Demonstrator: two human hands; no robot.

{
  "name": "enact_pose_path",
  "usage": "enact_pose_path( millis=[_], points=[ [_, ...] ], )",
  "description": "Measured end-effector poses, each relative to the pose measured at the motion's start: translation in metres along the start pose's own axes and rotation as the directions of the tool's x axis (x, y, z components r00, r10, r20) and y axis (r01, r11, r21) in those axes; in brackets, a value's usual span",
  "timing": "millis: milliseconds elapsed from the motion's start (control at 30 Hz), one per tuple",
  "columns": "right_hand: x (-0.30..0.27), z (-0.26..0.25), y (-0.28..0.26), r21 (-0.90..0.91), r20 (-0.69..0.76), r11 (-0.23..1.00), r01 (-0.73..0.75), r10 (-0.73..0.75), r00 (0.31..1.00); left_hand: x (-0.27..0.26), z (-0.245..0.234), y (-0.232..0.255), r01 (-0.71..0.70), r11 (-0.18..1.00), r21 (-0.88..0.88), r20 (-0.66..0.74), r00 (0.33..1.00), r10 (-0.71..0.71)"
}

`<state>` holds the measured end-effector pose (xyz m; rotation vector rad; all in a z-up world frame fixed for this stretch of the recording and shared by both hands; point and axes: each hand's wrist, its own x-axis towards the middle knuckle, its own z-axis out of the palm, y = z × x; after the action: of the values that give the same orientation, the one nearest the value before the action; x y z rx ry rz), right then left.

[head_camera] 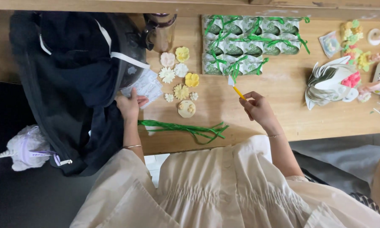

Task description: Packaging decorative wax flowers and instructional papers into small gift bags.

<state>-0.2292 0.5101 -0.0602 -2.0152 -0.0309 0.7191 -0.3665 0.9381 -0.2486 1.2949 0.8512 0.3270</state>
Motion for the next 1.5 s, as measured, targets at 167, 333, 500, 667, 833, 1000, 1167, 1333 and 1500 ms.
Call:
enact_pose_path(
  millis=[167,333,500,667,833,1000,1167,1333,1500],
  points=[
    [-0.002,-0.011,0.006,-0.011,-0.05,1.0,-0.03,0.029,0.998,-0.022,0.013,0.001,0.162,0.982,-0.094,0.008,0.987,-0.162],
    [0.0,-0.011,-0.003,-0.049,-0.061,0.998,-0.05,0.047,0.997,-0.073,0.037,0.072,0.032,0.989,0.146,-0.122,0.992,-0.014],
    [0.003,-0.018,-0.008,-0.091,-0.051,0.994,-0.068,0.063,0.997,-0.069,0.036,0.048,0.195,0.927,0.321,0.039,0.975,-0.219],
    [-0.01,-0.039,-0.011,-0.053,-0.096,0.997,-0.052,0.046,0.994,-0.094,0.085,0.11,0.193,0.779,0.597,0.079,0.952,-0.297],
    [-0.053,-0.072,0.028,0.025,-0.183,0.996,-0.087,0.09,0.979,-0.111,0.17,0.137,-0.102,0.78,0.618,0.364,0.916,-0.168],
    [-0.094,-0.11,0.09,0.194,-0.246,0.968,-0.161,0.207,0.947,-0.15,0.243,0.136,-0.288,0.659,0.695,0.497,0.854,-0.151],
    [-0.094,-0.122,0.124,0.288,-0.284,0.939,-0.19,0.273,0.919,-0.179,0.262,0.139,-0.248,0.541,0.804,0.464,0.831,-0.308],
    [-0.053,-0.105,0.176,0.169,-0.283,0.983,-0.074,0.12,0.952,-0.185,0.261,0.116,-0.292,0.401,0.868,0.416,0.869,-0.269],
    [-0.023,-0.057,0.185,0.01,-0.263,1.0,-0.028,0.03,0.964,-0.194,0.258,0.102,-0.271,0.293,0.917,0.353,0.891,-0.284]
  ],
)
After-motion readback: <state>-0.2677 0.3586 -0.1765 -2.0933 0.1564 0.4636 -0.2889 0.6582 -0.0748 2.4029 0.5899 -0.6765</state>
